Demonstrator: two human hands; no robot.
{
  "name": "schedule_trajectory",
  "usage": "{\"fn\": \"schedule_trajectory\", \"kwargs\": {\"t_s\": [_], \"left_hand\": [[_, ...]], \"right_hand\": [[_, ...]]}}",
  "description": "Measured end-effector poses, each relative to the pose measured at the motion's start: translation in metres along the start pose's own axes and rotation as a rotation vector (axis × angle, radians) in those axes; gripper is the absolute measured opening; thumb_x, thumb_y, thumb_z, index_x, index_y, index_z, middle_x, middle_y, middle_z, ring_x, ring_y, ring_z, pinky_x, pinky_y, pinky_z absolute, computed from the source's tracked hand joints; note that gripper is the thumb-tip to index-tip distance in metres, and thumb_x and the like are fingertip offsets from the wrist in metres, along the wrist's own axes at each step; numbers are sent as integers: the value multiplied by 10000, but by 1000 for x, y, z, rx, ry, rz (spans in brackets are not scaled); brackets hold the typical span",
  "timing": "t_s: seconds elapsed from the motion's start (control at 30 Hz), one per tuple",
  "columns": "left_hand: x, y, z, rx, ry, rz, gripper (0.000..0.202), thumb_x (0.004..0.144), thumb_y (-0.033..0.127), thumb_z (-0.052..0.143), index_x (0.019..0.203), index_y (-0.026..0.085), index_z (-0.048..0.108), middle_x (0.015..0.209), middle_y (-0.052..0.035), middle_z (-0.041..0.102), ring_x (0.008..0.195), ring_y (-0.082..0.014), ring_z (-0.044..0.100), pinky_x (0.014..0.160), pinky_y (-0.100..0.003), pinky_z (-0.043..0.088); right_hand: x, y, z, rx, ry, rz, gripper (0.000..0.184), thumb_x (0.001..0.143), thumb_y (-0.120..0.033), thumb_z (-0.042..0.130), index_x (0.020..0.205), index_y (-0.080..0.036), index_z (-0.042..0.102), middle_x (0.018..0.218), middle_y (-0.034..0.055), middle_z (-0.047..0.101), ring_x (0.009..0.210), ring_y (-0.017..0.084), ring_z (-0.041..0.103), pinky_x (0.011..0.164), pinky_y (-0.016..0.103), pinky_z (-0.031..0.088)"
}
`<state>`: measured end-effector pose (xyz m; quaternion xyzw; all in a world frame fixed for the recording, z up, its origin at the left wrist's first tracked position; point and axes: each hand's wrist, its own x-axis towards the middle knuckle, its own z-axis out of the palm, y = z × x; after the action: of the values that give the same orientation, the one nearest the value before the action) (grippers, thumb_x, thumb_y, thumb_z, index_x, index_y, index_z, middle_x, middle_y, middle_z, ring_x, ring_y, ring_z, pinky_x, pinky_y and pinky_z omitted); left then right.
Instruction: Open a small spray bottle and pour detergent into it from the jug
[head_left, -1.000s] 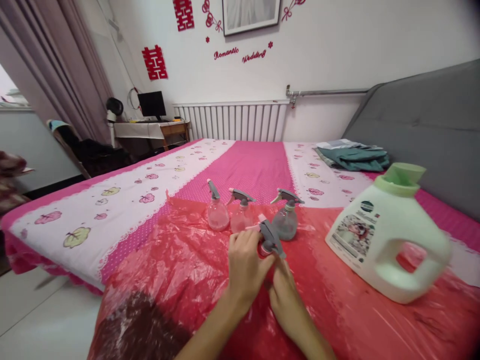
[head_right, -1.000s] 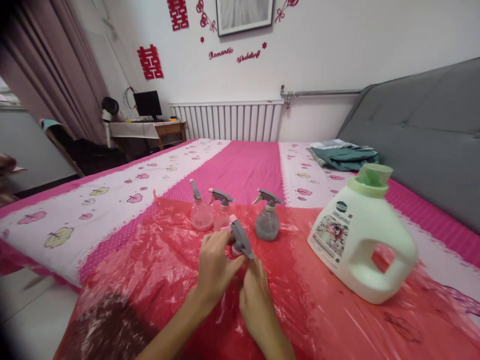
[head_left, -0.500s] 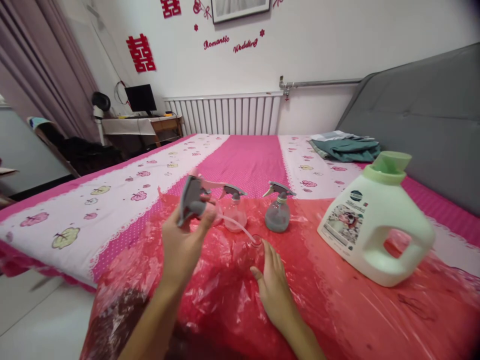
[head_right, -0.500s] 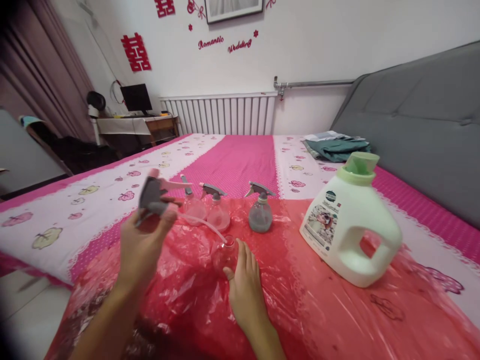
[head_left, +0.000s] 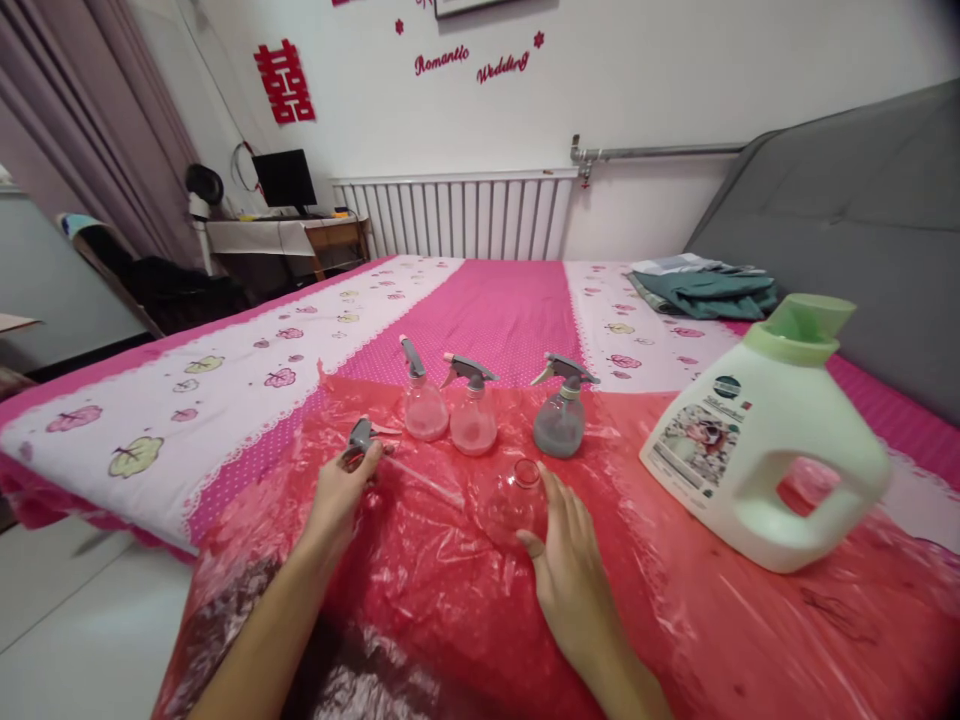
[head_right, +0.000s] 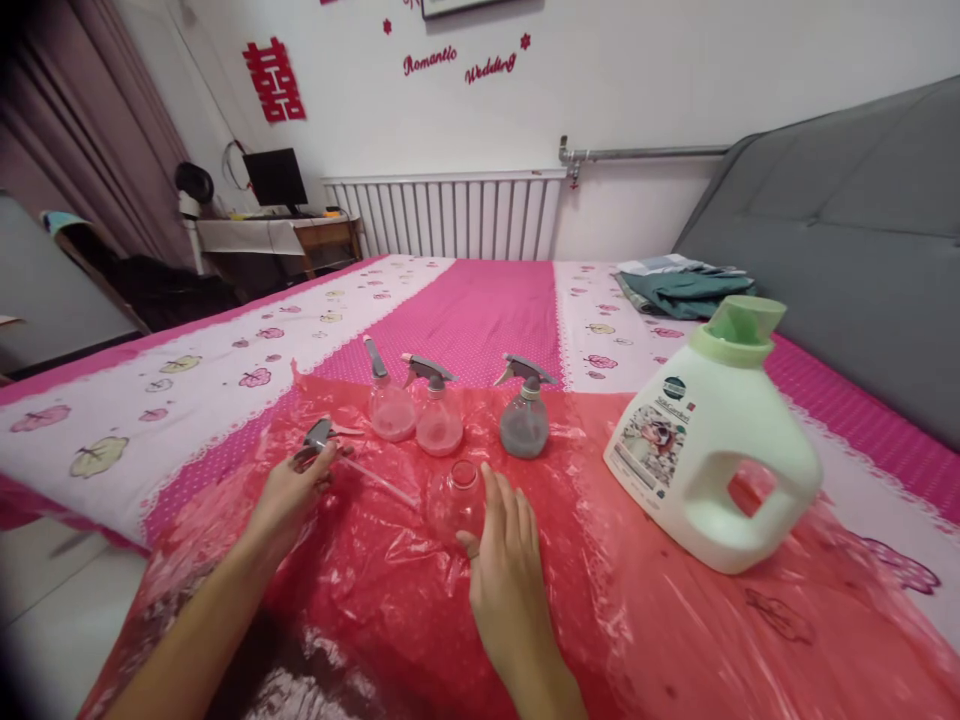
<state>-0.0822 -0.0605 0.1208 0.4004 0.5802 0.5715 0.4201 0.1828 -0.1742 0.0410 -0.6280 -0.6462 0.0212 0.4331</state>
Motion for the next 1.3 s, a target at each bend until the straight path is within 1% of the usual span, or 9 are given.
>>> {"fn": "schedule_trajectory", "kwargs": {"t_s": [0.27,0.5,0.73,0.87,0.93,1.03,1.13,1.23,1.3], "left_hand": [[-17,-4,-32,32,-196,-221,539,650,392,1063,1045,118,818,1129,-202,834,708,-149,721,563,-210,509],[-33,-7,-47,165,-274,-175,583,609,522,1015,987,127,814,912,-175,854,628,-192,703,550,-258,506],[-50,10,-25,310,-350,76,442,690,614,888,853,212,805,821,-53,788,795,-256,717,741,-328,547],[-64,17,-14,370,-393,184,367,813,580,788,807,215,752,782,-31,728,753,-229,659,710,-312,497],[-71,17,-9,390,-413,220,348,846,564,748,811,218,733,791,-33,730,755,-234,664,708,-318,494],[-77,14,-1,422,-438,263,318,892,533,709,828,222,730,809,-41,744,752,-245,674,699,-330,493],[-82,8,15,441,-437,306,302,933,519,687,923,224,756,914,-71,791,841,-277,722,773,-373,540],[-85,5,42,427,-429,378,472,919,512,748,1306,243,724,1366,-126,782,1269,-346,718,1104,-492,537],[-84,8,63,385,-523,466,644,916,498,771,1489,240,632,1571,-159,680,1472,-370,618,1241,-556,462]], "right_hand": [[1,4,-6,-21,-20,-82,650,1117,-485,489,1713,-366,258,1534,108,600,1353,329,628,1118,681,557],[2,13,-8,-7,-37,-96,622,1116,-520,489,1686,-334,320,1519,115,610,1322,325,651,1071,627,581],[10,9,-18,30,62,-62,571,1113,-537,517,1614,-269,464,1535,85,615,1397,233,634,1128,450,574],[9,13,-46,62,214,-2,408,1086,-581,568,1093,-206,728,1356,67,691,1273,194,672,1065,355,548],[6,19,-64,54,270,30,478,1061,-602,605,838,-190,702,1251,65,716,1175,192,689,1021,340,526],[-1,31,-87,30,312,60,589,1023,-670,632,689,-184,632,1165,57,736,1089,186,701,947,319,508],[-9,42,-103,-1,311,72,573,1035,-660,615,697,-200,668,1112,29,744,1032,158,703,889,290,502],[-19,51,-114,-37,298,76,407,1081,-561,564,981,-247,802,1154,9,745,1061,143,701,900,274,499],[-27,58,-121,-69,299,70,372,1089,-523,550,1132,-244,792,1170,7,744,1079,147,696,929,278,496]]}}
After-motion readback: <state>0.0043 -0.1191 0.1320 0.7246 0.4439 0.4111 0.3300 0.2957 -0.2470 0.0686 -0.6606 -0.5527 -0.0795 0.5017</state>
